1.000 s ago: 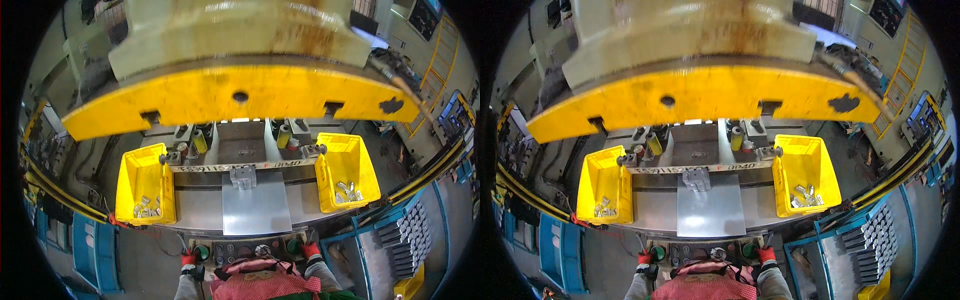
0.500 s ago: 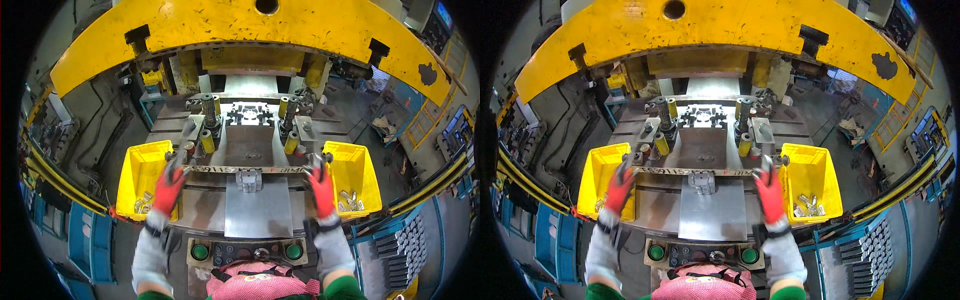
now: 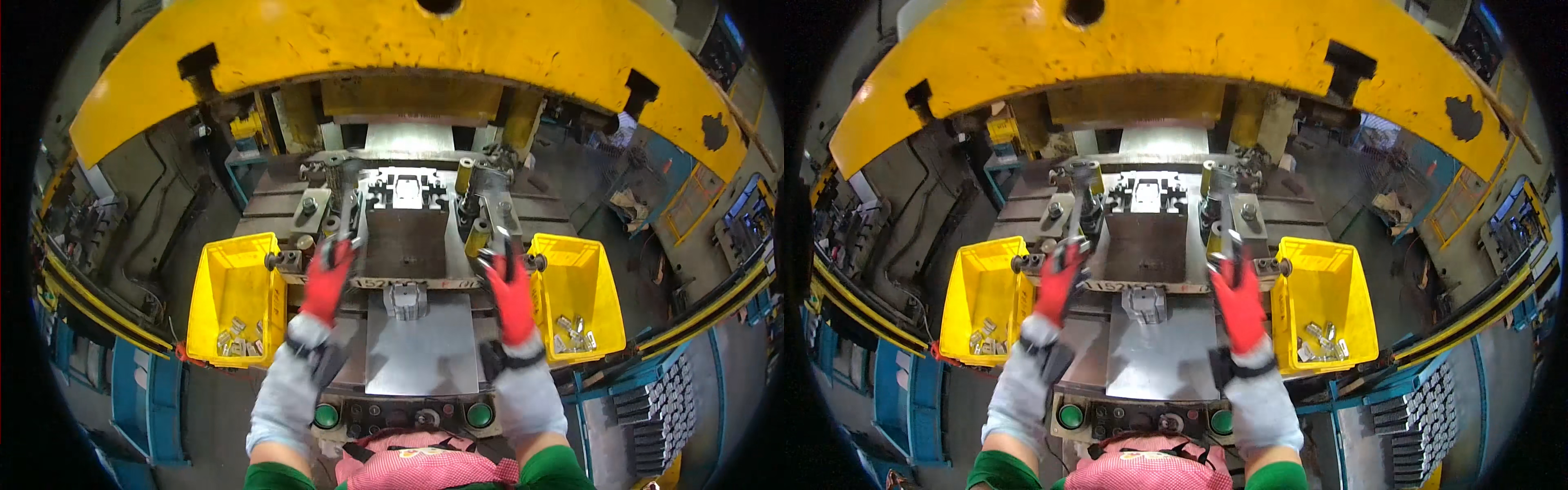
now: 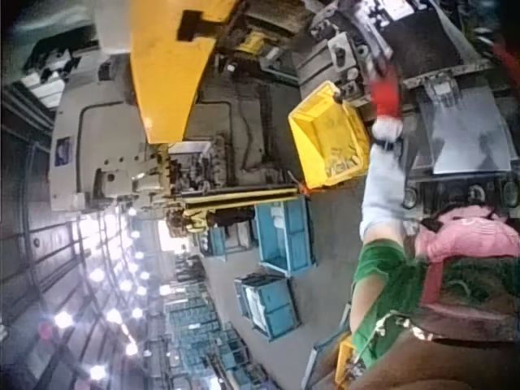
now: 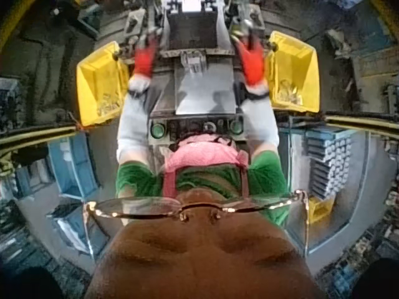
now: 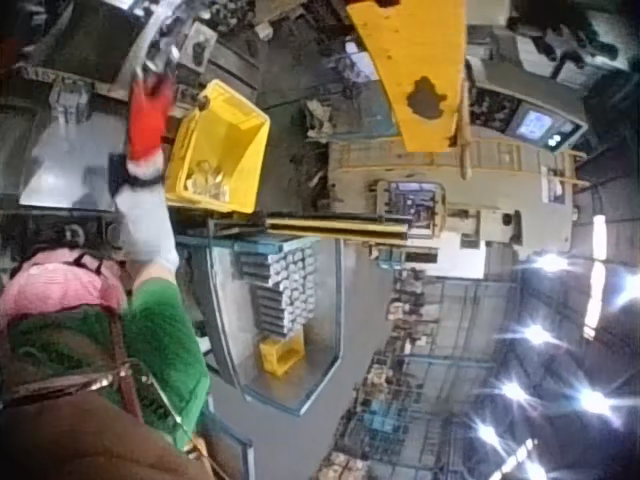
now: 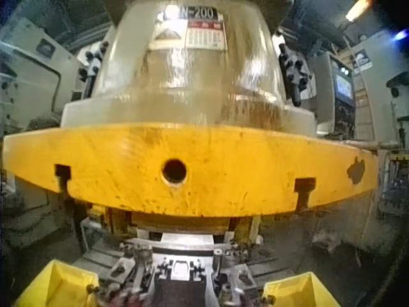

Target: Operating an industrial press machine to shape metal parts using tongs for placement and removal.

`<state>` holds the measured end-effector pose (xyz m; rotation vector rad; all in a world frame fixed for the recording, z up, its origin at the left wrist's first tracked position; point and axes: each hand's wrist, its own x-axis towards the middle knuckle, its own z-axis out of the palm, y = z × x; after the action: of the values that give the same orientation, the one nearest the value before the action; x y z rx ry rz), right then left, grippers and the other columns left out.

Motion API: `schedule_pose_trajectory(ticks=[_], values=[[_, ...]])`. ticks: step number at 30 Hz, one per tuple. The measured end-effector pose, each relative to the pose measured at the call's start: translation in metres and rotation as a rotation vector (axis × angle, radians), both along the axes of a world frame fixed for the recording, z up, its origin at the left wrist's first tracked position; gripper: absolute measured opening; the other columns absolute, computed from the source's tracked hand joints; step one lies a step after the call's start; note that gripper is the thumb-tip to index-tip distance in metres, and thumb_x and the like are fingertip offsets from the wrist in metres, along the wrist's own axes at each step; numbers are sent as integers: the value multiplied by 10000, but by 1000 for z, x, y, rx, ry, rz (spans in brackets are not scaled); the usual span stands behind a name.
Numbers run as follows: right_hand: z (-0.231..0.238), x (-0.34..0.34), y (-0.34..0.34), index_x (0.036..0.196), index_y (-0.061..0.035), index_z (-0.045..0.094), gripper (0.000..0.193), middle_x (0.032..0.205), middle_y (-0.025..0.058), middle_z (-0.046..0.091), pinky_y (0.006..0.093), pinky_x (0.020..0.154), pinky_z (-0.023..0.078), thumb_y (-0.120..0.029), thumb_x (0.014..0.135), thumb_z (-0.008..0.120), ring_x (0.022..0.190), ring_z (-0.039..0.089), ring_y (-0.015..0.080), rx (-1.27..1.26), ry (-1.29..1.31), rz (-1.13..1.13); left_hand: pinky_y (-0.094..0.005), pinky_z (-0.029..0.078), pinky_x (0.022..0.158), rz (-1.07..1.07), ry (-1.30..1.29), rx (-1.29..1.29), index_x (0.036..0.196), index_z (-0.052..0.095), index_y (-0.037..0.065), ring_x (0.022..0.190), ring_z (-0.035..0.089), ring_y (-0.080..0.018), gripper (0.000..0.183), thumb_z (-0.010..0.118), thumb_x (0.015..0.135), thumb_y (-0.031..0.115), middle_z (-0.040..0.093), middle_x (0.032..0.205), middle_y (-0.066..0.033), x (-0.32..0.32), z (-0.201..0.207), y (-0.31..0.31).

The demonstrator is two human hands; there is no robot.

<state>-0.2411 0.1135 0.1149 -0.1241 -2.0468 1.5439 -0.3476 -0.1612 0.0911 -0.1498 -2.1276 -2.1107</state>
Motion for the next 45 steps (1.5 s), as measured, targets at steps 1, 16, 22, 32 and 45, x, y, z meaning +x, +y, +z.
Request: schedule_pose_trajectory(ticks=[1, 16, 22, 32, 45], values=[[4, 37, 4, 1220, -35, 325, 527, 1025, 67, 489, 233, 773, 369, -27, 744, 549, 868, 468, 135, -189, -43, -46, -258, 407, 690, 48, 47, -67, 1026, 500, 44, 762, 496, -98, 323, 600, 734, 142, 564, 870, -39, 32, 7, -21], [-71, 118, -5, 1165, -28, 385, 521, 801, 80, 568, 283, 657, 425, -213, 718, 580, 727, 526, 140, -28, -566, 200, -242, 348, 308, 496, -457, -127, 767, 458, 83, 371, 422, -101, 163, 569, 768, 202, 425, 513, -6, 185, -73, -170], [-93, 57, -60, 1234, -61, 314, 564, 751, 0, 516, 251, 572, 419, -222, 755, 562, 650, 477, 84, -77, -647, 364, -259, 389, 369, 404, -324, 322, 868, 478, 77, 413, 445, -125, 181, 486, 812, 248, 447, 545, -10, 178, -115, -165], [-24, -86, -20, 1076, -45, 467, 362, 785, 0, 508, 219, 649, 378, -205, 764, 558, 721, 439, 86, -23, -224, 312, -244, 386, 378, 367, -306, 269, 907, 480, 66, 439, 452, -109, 149, 533, 780, 126, 462, 615, -8, 201, -94, -140], [-36, -143, -13, 911, 2, 521, 292, 742, 65, 549, 260, 612, 390, -247, 758, 529, 650, 473, 130, 64, -244, 334, -234, 376, 387, 564, -261, 251, 926, 476, 64, 448, 436, -94, 186, 547, 781, 156, 444, 597, -2, 223, -138, -159]])
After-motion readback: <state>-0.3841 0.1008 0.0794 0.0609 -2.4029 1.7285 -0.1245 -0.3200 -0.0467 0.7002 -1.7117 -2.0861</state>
